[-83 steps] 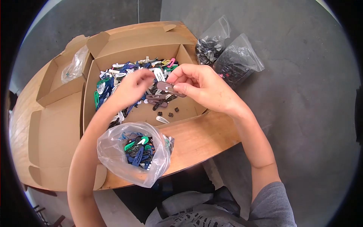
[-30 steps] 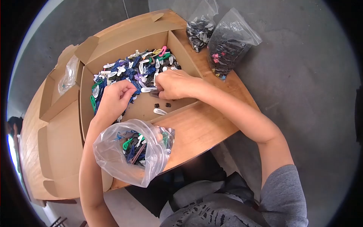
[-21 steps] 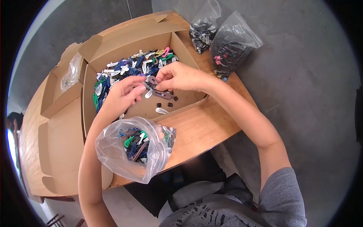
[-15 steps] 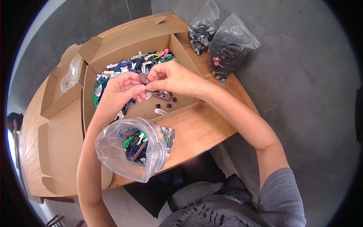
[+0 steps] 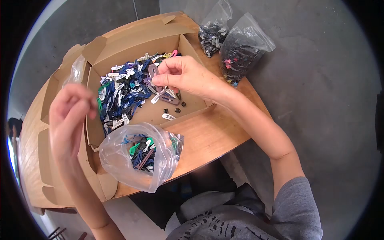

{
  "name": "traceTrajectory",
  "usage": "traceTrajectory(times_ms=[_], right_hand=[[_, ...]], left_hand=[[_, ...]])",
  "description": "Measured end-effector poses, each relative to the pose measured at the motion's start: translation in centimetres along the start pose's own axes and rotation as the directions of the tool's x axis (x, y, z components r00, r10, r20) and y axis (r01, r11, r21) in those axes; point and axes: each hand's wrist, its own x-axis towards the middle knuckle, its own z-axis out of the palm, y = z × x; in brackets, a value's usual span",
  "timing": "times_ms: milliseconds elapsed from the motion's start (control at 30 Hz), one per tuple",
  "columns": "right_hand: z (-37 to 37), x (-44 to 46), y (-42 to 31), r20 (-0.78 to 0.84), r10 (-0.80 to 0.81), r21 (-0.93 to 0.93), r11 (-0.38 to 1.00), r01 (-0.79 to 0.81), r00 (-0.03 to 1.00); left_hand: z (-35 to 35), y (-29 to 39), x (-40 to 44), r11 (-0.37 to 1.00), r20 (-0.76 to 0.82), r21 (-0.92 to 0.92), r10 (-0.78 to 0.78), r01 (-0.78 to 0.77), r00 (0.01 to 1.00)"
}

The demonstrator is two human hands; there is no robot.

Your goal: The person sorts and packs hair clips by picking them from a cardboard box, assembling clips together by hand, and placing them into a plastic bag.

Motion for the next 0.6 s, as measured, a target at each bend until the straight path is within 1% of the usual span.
traceTrajectory(times_ms=[33, 67, 100, 133, 167, 200, 233, 267, 300, 367, 400, 433, 467, 500, 533, 567, 600], right_hand=[[0.1, -0.2, -0.4, 0.005, 0.004, 0.004, 1.0, -0.004, 1.0], [0.4, -0.6, -1.1, -0.016, -0.065, 0.0, 0.998, 0.065, 0.998], [0.9, -0.9, -2.0, -0.032, -0.135, 0.0, 0.991, 0.135, 0.99], [1.4, -1.6, -3.6, -0.026, -0.131, 0.007, 0.991, 0.131, 0.991], [2.0, -2.4, -5.1, -0.021, -0.129, 0.017, 0.991, 0.129, 0.991], [2.9, -2.8, -5.8, -0.006, -0.131, 0.037, 0.991, 0.131, 0.991], [3.7, -3.2, -6.3, 0.018, -0.267, -0.004, 0.964, 0.267, 0.964], [4.4, -3.6, -6.9, 0.044, -0.397, -0.043, 0.916, 0.398, 0.917], [4.9, -3.9, -7.7, 0.136, -0.421, -0.136, 0.889, 0.437, 0.897], [5.8, -3.7, -6.4, 0.266, -0.527, -0.375, 0.715, 0.591, 0.807], [5.7, -3.6, -6.5, 0.266, -0.527, -0.376, 0.715, 0.59, 0.807], [5.5, -3.3, -6.6, 0.237, -0.478, -0.367, 0.762, 0.534, 0.846], [5.1, -3.0, -6.6, 0.207, -0.426, -0.359, 0.805, 0.474, 0.881], [4.3, -2.4, -6.7, 0.16, -0.483, -0.442, 0.744, 0.501, 0.861], [3.4, -1.5, -6.0, 0.129, -0.452, -0.519, 0.728, 0.448, 0.883], [2.5, -0.6, -4.6, 0.092, -0.422, -0.589, 0.707, 0.391, 0.902], [1.5, 0.2, -2.8, 0.102, -0.315, -0.648, 0.699, 0.303, 0.944]], left_hand=[[0.1, 0.7, -0.7, 1.0, -0.005, 0.0, -0.006, 0.006, 1.0], [0.4, 1.3, -1.5, 0.99, 0.137, 0.126, 0.047, -0.064, 0.989], [0.8, 1.8, -2.1, 0.96, 0.276, 0.242, 0.074, -0.144, 0.958], [1.1, 2.1, -2.4, 0.901, 0.332, 0.379, 0.081, -0.212, 0.94], [1.4, 2.2, -2.7, 0.897, 0.314, 0.398, 0.064, -0.192, 0.947], [1.7, 2.0, -2.9, 0.872, 0.239, 0.452, 0.083, -0.186, 0.967], [1.7, 1.8, -2.9, 0.846, 0.168, 0.502, 0.109, -0.18, 0.98], [1.2, 1.5, -2.8, 0.876, 0.109, 0.468, 0.072, -0.115, 0.991], [0.8, 1.1, -2.4, 0.873, 0.103, 0.476, 0.066, -0.107, 0.992], [0.4, -0.1, -1.4, 0.896, -0.024, 0.443, 0.038, -0.023, 0.999], [0.6, -0.5, -1.0, 0.911, -0.051, 0.412, 0.028, -0.004, 0.998], [0.6, -0.9, -0.7, 0.913, -0.048, 0.409, 0.029, -0.007, 0.998], [0.7, -1.2, -0.4, 0.916, -0.04, 0.401, -0.005, 0.021, 0.999], [0.7, -1.5, 0.0, 0.919, -0.032, 0.392, -0.037, 0.046, 0.999], [0.7, -1.9, 0.3, 0.922, -0.027, 0.385, -0.031, 0.039, 0.999], [0.6, -2.4, 0.7, 0.912, -0.009, 0.404, -0.073, 0.071, 0.997], [0.6, -2.7, 1.2, 0.899, 0.01, 0.426, -0.115, 0.1, 0.993]])
